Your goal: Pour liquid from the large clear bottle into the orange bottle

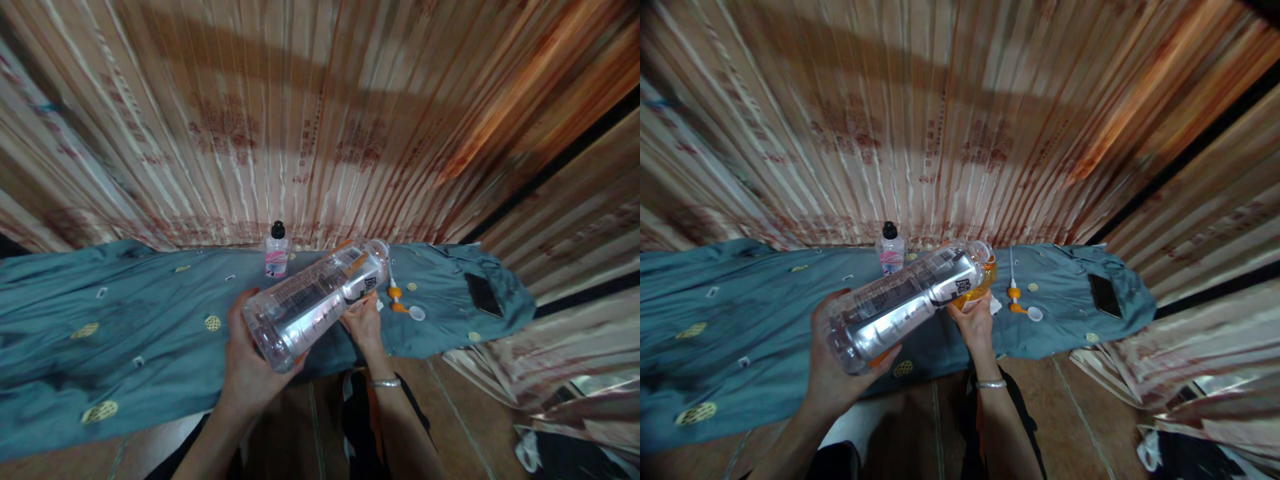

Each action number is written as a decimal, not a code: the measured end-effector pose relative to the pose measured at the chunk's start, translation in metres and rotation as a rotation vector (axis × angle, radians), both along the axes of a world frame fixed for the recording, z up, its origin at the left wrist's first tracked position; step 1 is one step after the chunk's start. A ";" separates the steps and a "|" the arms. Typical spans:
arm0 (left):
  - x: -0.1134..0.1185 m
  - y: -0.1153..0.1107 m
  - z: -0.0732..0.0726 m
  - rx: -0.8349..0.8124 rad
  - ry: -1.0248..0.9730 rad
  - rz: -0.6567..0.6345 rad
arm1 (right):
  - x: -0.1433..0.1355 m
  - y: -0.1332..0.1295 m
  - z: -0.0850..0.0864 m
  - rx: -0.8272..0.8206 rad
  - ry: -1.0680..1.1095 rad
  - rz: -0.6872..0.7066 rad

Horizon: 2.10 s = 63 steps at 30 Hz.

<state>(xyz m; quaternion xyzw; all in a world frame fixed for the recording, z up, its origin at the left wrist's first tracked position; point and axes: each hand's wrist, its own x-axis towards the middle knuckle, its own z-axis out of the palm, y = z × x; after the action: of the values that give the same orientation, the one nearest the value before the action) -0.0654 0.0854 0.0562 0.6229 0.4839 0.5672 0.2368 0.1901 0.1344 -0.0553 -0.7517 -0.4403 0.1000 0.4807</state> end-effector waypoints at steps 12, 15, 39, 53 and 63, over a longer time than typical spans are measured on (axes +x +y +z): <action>0.003 -0.001 0.004 -0.040 -0.051 0.011 | -0.002 -0.001 0.006 -0.041 0.037 -0.010; 0.004 0.000 0.006 -0.033 -0.055 0.014 | -0.003 -0.002 0.009 -0.058 0.037 -0.007; 0.002 0.001 0.000 0.001 -0.011 0.023 | -0.004 -0.001 0.010 -0.072 0.094 -0.020; 0.002 0.001 -0.001 -0.003 -0.026 0.009 | -0.005 -0.003 0.015 -0.070 0.115 -0.005; 0.002 0.001 -0.003 0.009 0.009 0.030 | -0.005 -0.002 0.013 -0.053 0.104 -0.024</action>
<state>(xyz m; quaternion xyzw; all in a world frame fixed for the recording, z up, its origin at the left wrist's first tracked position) -0.0636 0.0859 0.0536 0.6191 0.4920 0.5700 0.2232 0.1853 0.1323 -0.0421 -0.7632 -0.4030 0.1448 0.4839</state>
